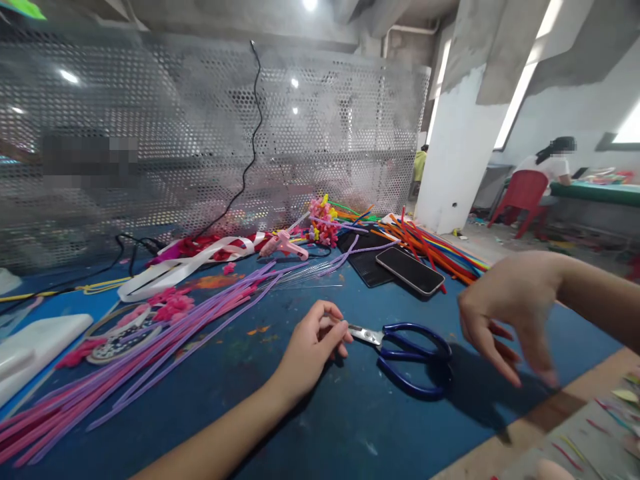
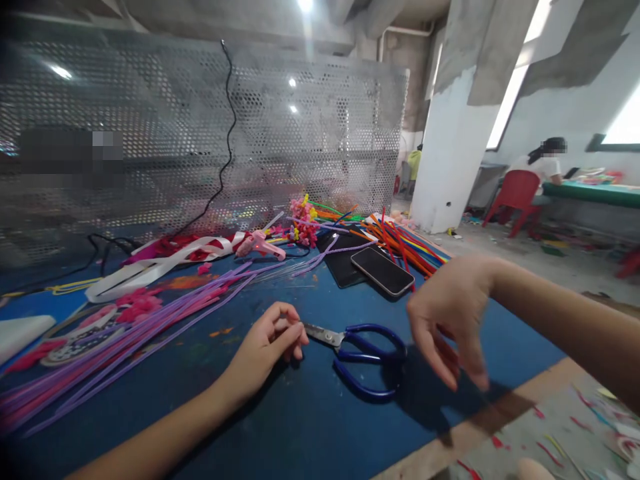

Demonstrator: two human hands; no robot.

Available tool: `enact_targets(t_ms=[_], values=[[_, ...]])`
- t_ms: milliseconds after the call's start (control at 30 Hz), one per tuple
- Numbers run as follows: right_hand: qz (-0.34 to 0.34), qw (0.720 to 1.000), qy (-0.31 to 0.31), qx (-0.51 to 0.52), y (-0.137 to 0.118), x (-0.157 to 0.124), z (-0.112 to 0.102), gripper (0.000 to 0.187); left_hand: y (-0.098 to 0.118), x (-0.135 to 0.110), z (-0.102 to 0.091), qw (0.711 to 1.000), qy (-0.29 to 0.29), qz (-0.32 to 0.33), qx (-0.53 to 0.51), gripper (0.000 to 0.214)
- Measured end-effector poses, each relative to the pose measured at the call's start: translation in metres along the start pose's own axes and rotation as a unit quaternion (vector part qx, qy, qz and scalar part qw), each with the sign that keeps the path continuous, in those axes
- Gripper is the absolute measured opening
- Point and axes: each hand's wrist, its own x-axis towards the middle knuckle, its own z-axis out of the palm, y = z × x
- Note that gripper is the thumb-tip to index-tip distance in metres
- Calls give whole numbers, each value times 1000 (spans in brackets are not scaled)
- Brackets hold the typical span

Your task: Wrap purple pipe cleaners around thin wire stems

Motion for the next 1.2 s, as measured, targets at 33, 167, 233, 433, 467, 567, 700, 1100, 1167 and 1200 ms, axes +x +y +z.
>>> enact_targets(t_ms=[33, 167, 233, 433, 467, 567, 700, 1100, 1167, 1200], values=[[18, 1000, -5, 11, 4, -6, -1, 26, -1, 1, 0, 1000, -2, -5, 0, 15], [47, 965, 226, -124, 26, 14, -22, 22, -1, 2, 0, 1000, -8, -15, 22, 14], [107, 851, 385, -341, 39, 41, -44, 13, 0, 2, 0, 999, -15, -18, 41, 14], [122, 736, 474, -468, 66, 121, -114, 20, 1, 2, -2, 998, -26, -42, 48, 14], [117, 731, 471, -480, 69, 130, -121, 18, 1, 3, -2, 998, -27, -46, 45, 14], [104, 726, 458, -502, 77, 145, -135, 14, 0, 3, -2, 997, -29, -60, 40, 14], [119, 716, 475, -498, 85, 130, -143, 20, 1, 4, -3, 996, -36, -72, 47, 14], [189, 770, 441, -422, 122, 106, -136, 13, 2, 4, -2, 994, -45, -63, 71, 14], [184, 765, 447, -426, 122, 112, -138, 13, 3, 4, -2, 994, -46, -66, 73, 13], [184, 758, 453, -432, 121, 115, -139, 15, 3, 4, -2, 994, -46, -68, 75, 13]])
